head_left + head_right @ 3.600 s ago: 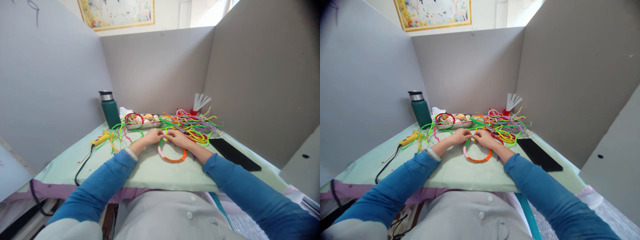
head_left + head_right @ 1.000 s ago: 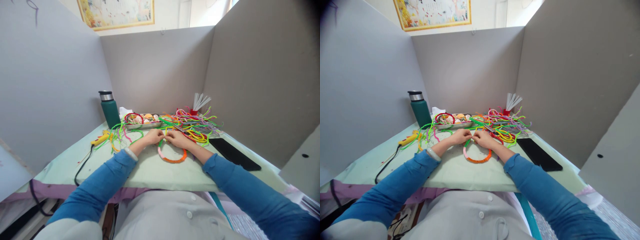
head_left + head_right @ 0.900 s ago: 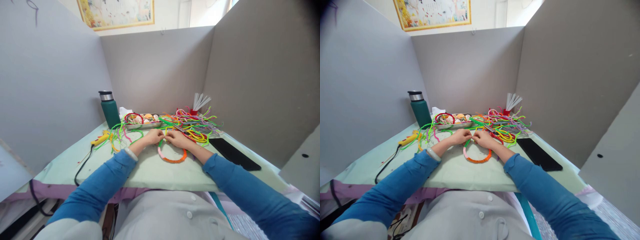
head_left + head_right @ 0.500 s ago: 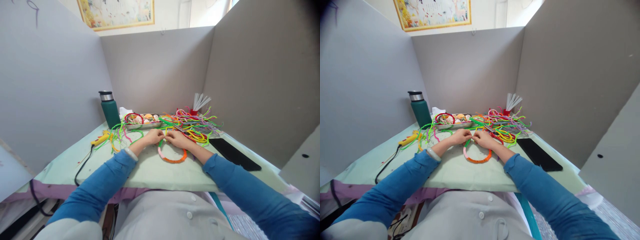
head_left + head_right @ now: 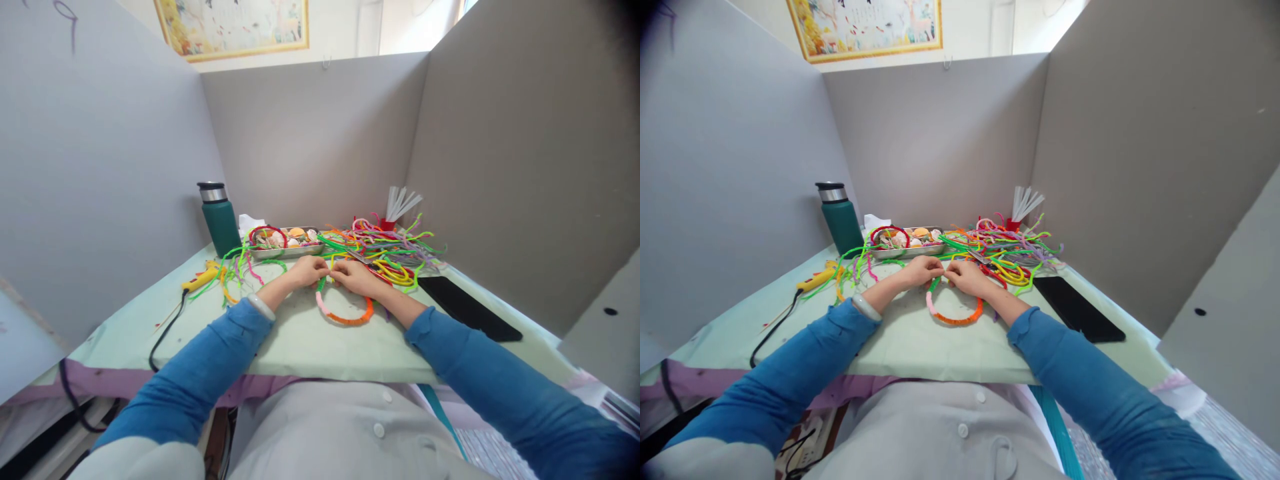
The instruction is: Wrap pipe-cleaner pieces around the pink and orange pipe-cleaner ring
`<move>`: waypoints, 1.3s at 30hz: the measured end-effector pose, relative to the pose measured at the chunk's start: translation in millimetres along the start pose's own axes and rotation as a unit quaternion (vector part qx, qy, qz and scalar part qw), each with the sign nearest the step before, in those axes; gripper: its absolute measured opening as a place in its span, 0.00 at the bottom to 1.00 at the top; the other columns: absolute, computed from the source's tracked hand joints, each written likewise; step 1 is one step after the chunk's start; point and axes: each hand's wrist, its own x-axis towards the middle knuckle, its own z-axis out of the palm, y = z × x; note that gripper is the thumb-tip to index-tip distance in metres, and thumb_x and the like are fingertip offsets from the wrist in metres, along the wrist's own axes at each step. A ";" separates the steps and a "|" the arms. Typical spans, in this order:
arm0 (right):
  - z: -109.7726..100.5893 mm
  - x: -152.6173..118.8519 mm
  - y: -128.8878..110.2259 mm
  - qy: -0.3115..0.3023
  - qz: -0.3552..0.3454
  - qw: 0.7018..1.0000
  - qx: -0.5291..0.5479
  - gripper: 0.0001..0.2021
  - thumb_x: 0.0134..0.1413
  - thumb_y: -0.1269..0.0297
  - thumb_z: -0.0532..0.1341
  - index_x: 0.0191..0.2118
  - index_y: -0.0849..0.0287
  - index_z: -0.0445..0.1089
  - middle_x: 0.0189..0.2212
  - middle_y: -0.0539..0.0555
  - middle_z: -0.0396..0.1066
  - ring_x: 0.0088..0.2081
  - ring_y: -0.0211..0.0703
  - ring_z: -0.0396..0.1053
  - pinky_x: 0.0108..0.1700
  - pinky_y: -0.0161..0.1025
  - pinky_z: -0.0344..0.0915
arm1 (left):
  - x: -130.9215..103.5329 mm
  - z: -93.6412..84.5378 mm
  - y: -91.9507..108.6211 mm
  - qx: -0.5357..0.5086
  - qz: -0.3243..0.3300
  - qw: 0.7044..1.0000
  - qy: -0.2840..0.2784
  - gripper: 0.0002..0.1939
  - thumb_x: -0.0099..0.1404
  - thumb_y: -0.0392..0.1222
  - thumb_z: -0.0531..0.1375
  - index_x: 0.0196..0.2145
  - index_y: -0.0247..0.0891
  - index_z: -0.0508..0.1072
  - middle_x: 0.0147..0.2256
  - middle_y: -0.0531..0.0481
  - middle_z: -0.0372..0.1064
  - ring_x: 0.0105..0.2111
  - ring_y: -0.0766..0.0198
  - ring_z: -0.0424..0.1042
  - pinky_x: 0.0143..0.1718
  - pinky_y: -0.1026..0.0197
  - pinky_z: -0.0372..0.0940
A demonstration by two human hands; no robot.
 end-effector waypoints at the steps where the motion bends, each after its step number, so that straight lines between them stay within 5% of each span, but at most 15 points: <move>1: -0.2 -0.1 -0.2 -0.001 0.000 1.000 0.000 0.14 0.52 0.58 0.50 0.27 0.63 0.66 0.23 0.50 0.67 0.23 0.32 0.58 0.26 0.31 0.51 | -0.3 -0.2 0.3 -0.001 -0.002 1.000 0.000 0.15 0.54 0.48 0.52 0.30 0.32 0.69 0.14 0.55 0.60 0.15 0.71 0.58 0.17 0.69 0.52; 39: 3.4 0.9 7.2 -0.005 0.016 0.999 0.039 0.17 0.52 0.52 0.50 0.28 0.62 0.65 0.23 0.50 0.67 0.17 0.29 0.58 0.20 0.29 0.52 | 1.4 -0.4 -1.7 -0.021 -0.012 1.000 -0.009 0.19 0.52 0.53 0.53 0.28 0.32 0.68 0.14 0.54 0.61 0.15 0.71 0.59 0.17 0.69 0.53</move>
